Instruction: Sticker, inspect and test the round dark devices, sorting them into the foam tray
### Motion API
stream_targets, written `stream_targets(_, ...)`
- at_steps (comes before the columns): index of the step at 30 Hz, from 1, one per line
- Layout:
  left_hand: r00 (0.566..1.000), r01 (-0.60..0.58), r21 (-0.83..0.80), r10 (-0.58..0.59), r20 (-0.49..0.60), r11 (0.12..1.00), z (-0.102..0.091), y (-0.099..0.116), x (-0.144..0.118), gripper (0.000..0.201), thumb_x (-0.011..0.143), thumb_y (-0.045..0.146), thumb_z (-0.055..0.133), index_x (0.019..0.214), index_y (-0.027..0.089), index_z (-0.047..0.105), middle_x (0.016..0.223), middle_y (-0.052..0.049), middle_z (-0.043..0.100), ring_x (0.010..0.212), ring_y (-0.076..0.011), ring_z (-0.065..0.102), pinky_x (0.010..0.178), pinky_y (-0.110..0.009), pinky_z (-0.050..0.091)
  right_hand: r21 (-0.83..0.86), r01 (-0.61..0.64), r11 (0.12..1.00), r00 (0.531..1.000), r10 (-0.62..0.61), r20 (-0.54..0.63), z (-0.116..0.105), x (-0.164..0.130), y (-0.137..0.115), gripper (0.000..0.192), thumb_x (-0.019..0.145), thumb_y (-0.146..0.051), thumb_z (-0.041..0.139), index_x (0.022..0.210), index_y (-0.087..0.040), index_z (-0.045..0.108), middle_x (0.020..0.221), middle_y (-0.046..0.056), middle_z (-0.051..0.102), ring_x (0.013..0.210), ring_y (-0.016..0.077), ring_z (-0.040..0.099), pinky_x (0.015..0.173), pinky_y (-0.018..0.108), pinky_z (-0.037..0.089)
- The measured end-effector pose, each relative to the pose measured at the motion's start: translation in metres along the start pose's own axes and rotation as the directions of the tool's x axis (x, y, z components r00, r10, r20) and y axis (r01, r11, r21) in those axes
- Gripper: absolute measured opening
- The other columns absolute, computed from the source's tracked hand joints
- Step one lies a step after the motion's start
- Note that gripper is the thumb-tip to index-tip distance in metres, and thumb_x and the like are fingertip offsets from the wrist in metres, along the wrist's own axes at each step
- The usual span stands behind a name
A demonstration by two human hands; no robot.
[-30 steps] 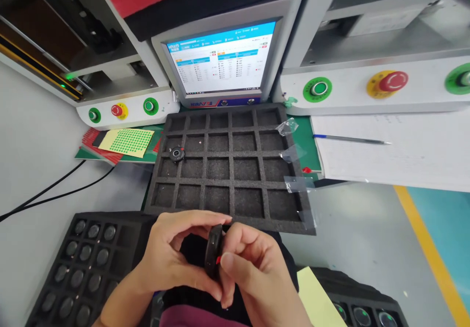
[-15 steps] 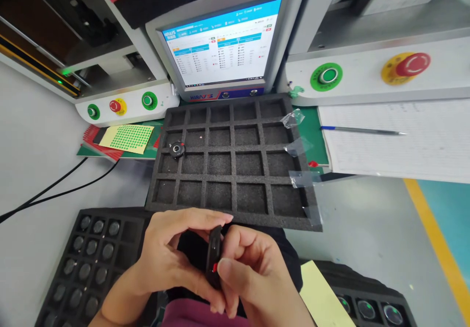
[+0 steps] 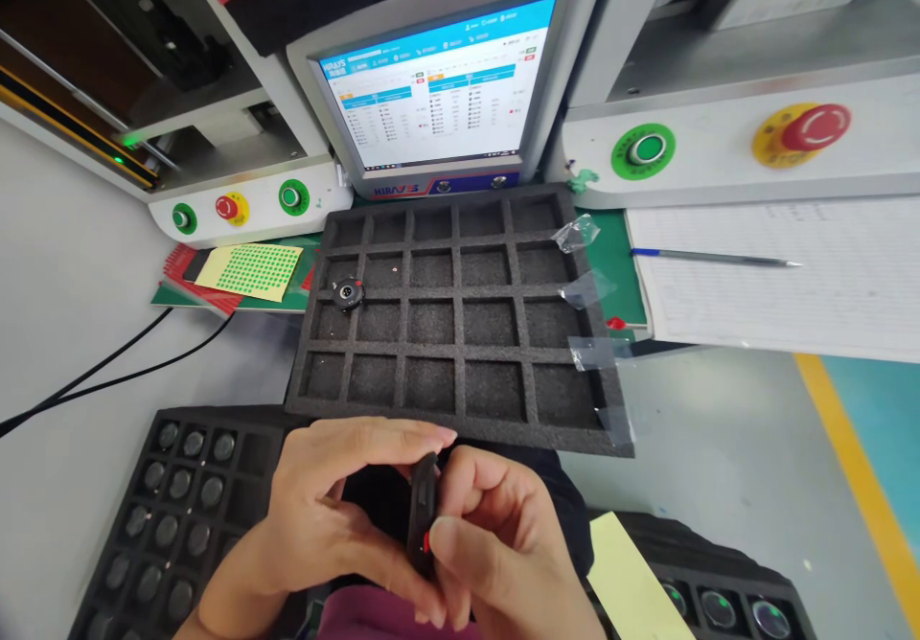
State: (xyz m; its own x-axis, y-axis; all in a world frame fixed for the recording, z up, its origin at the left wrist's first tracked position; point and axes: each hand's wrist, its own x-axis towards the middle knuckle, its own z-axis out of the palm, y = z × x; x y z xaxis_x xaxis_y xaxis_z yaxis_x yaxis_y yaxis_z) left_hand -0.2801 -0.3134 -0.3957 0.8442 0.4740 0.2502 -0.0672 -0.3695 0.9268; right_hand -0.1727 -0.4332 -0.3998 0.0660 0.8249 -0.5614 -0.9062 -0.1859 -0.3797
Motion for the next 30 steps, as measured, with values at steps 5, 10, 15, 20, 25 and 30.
stream_targets(5,1.0,0.014,-0.024,-0.014,-0.025,1.0,-0.002,0.0,-0.001,0.062,0.06,0.035,0.092,0.117,0.027,0.067,0.103,-0.002,0.078,0.084,-0.0193,0.076,0.078,-0.022,0.061,-0.041,0.051,0.998,0.98,-0.042,0.194,-0.006,0.007,0.005,0.045,0.069,-0.05,0.083,0.062,-0.018,0.052,0.037,-0.007,0.041,0.036,0.0022,0.027,0.048,0.016,0.028)
stream_targets(10,0.997,-0.07,0.031,0.071,-0.026,0.997,-0.002,-0.002,0.001,0.056,0.064,0.04,0.089,0.11,0.018,0.066,0.101,-0.005,0.078,0.075,-0.0158,0.076,0.075,-0.02,0.061,-0.018,0.083,0.996,0.974,-0.077,0.214,-0.004,0.008,0.007,0.047,0.07,-0.049,0.082,0.06,-0.018,0.047,0.036,-0.007,0.037,0.037,0.0029,0.026,0.045,0.015,0.023)
stream_targets(15,0.995,-0.055,0.013,0.056,-0.078,0.998,0.001,-0.002,0.0,0.052,0.068,0.042,0.086,0.112,0.023,0.067,0.101,-0.004,0.079,0.075,-0.019,0.076,0.071,-0.025,0.063,-0.024,0.1,0.995,0.975,-0.093,0.203,-0.002,0.008,0.008,0.05,0.07,-0.05,0.081,0.059,-0.018,0.044,0.036,-0.008,0.036,0.036,0.0023,0.025,0.045,0.015,0.025)
stream_targets(20,0.99,-0.136,0.102,0.139,-0.03,0.986,-0.003,0.001,-0.001,0.059,0.074,0.038,0.084,0.125,0.019,0.062,0.106,-0.008,0.077,0.071,-0.0154,0.072,0.067,-0.024,0.06,-0.011,0.099,0.995,0.982,-0.095,0.164,0.001,0.007,0.01,0.052,0.069,-0.05,0.083,0.06,-0.02,0.041,0.038,-0.008,0.037,0.036,0.0049,0.032,0.045,0.017,0.034)
stream_targets(25,0.979,-0.205,0.198,0.201,0.039,0.958,-0.008,0.001,-0.004,0.068,0.082,0.036,0.076,0.142,0.017,0.049,0.129,-0.013,0.067,0.104,-0.0185,0.071,0.089,-0.025,0.057,0.023,0.117,0.993,0.993,-0.117,0.031,0.011,0.003,0.01,0.05,0.068,-0.048,0.085,0.065,-0.021,0.043,0.04,-0.009,0.041,0.035,0.0059,0.039,0.045,0.018,0.042)
stream_targets(30,0.979,-0.198,0.206,0.182,0.095,0.958,-0.009,0.001,-0.008,0.066,0.092,0.044,0.061,0.149,0.019,0.039,0.139,-0.015,0.059,0.114,-0.0173,0.065,0.098,-0.026,0.053,0.062,0.136,0.989,0.991,-0.136,-0.006,0.017,0.003,0.012,0.052,0.067,-0.046,0.087,0.067,-0.022,0.041,0.041,-0.01,0.046,0.035,0.007,0.044,0.046,0.02,0.047)
